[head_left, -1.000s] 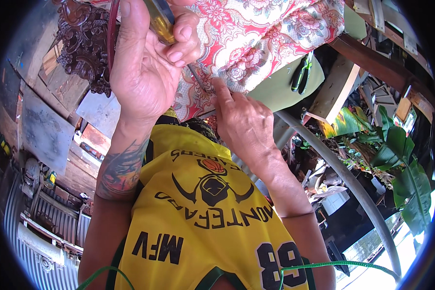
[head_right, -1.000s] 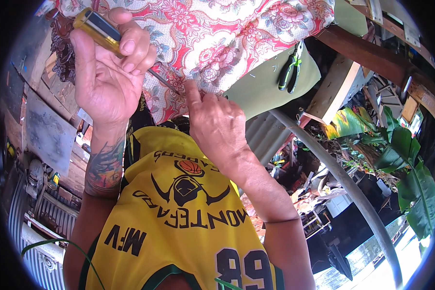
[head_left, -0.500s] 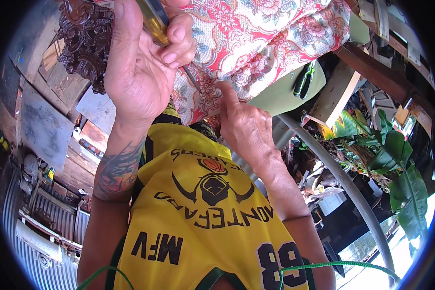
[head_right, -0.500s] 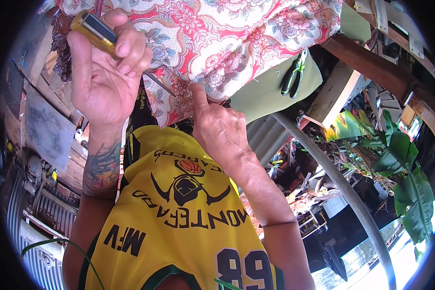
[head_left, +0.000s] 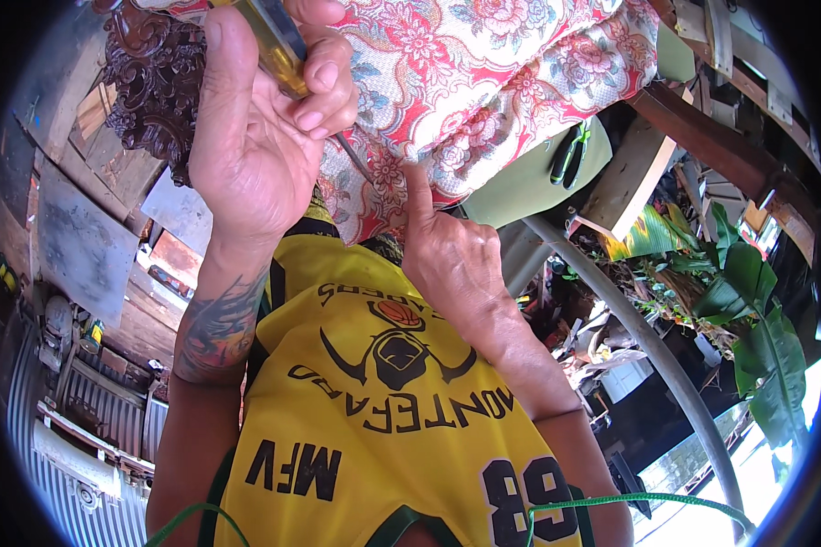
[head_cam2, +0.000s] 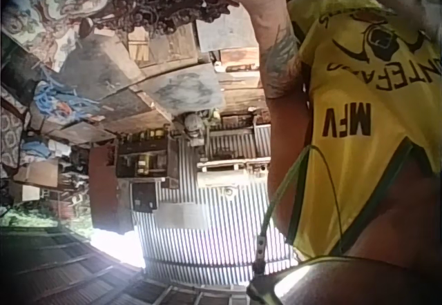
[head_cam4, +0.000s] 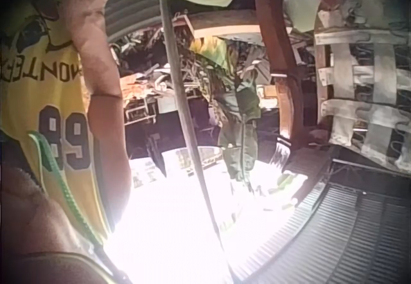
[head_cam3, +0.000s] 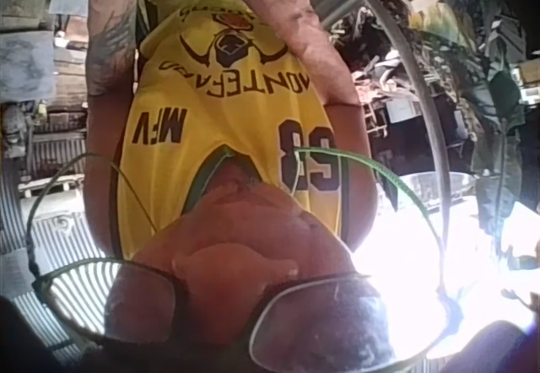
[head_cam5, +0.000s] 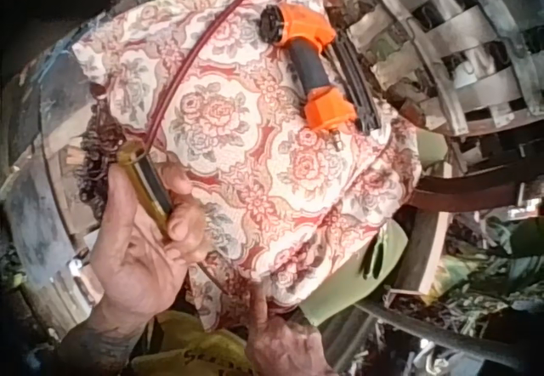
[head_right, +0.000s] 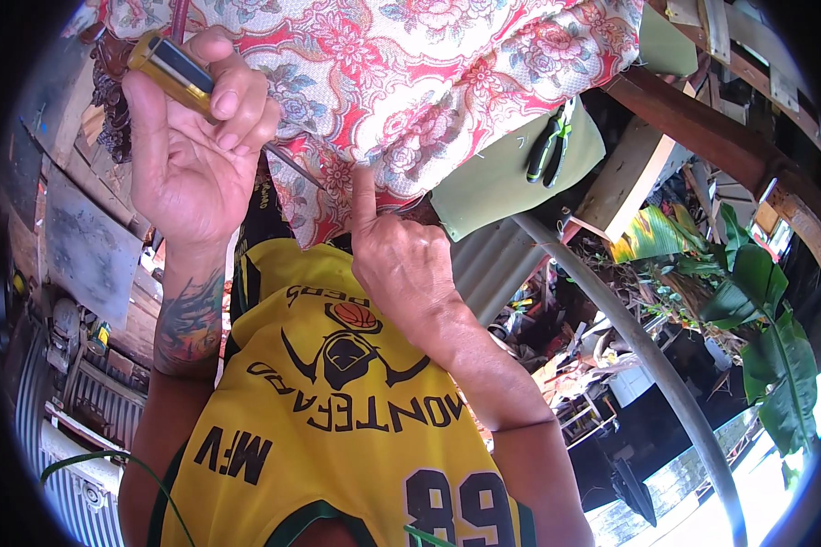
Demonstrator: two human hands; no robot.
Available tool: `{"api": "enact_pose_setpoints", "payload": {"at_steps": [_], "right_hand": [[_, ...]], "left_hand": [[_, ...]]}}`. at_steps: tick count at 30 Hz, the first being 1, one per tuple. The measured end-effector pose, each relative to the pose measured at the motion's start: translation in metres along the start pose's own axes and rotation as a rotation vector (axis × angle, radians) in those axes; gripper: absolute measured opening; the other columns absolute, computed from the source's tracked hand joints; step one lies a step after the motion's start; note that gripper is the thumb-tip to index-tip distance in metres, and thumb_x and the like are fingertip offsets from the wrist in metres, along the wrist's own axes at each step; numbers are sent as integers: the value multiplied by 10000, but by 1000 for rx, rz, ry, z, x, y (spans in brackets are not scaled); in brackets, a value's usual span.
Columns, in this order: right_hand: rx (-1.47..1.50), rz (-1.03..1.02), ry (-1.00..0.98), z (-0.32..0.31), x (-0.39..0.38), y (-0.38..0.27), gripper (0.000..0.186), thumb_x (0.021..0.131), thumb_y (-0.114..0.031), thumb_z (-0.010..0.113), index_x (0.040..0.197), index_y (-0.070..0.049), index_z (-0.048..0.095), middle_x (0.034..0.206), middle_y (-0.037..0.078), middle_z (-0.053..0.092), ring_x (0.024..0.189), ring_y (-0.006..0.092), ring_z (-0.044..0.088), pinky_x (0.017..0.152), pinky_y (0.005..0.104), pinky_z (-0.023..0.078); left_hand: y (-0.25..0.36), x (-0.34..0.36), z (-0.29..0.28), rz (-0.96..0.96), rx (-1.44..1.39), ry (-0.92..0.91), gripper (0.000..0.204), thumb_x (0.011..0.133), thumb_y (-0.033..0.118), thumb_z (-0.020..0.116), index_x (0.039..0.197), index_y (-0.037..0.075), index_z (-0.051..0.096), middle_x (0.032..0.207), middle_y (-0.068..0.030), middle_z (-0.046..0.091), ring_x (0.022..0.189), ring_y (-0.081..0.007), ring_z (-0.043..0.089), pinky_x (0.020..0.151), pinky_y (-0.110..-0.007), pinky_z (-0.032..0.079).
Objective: The person uses a screwdriver and pliers to remove staples and fabric from a chair seat, then aligns a new piece of floral fabric over the cushion and secures it with a staple gun.
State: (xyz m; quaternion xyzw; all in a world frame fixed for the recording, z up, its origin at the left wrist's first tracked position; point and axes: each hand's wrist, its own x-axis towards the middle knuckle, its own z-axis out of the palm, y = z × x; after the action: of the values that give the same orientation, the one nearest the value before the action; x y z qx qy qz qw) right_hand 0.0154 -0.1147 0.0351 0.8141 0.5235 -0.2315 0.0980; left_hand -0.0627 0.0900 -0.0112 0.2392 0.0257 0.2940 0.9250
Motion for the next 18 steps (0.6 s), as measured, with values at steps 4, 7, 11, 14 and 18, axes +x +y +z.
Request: {"api": "enact_pose_setpoints", "payload": {"at_steps": [4,7,11,14,18], "right_hand": [[-7,-4,1,1,-1,1,675,939,-174,643,1526,46,393,535,65,593,467,259,640,483,414,516],[9,0,6,0,-1,1,671,939,-166,640,1529,41,397,534,65,591,465,261,639,479,417,514],[-25,-13,-9,4,-3,3,684,943,-155,634,1546,41,377,528,63,586,456,261,634,463,423,508],[-42,-14,-8,5,-5,3,693,953,-171,636,1553,43,363,525,64,584,451,260,631,454,424,505],[-26,-9,-23,5,-5,4,690,960,-198,647,1548,39,374,527,72,595,449,252,633,450,424,504]], "left_hand": [[1,0,1,1,-2,3,652,1118,543,297,1399,-2,516,960,-13,493,751,-96,372,689,-249,335],[2,0,0,-2,-2,-3,655,1118,545,294,1402,-4,510,965,-15,492,752,-96,370,699,-254,336],[4,1,2,-7,-10,0,658,1118,546,288,1406,-4,505,968,-17,492,751,-97,368,708,-259,338],[4,2,2,-6,-8,-10,660,1118,548,286,1408,-4,501,969,-18,492,755,-99,371,709,-259,338],[4,2,0,8,-22,-44,677,1114,559,280,1422,-5,491,975,-22,496,764,-100,377,716,-261,340]]}}
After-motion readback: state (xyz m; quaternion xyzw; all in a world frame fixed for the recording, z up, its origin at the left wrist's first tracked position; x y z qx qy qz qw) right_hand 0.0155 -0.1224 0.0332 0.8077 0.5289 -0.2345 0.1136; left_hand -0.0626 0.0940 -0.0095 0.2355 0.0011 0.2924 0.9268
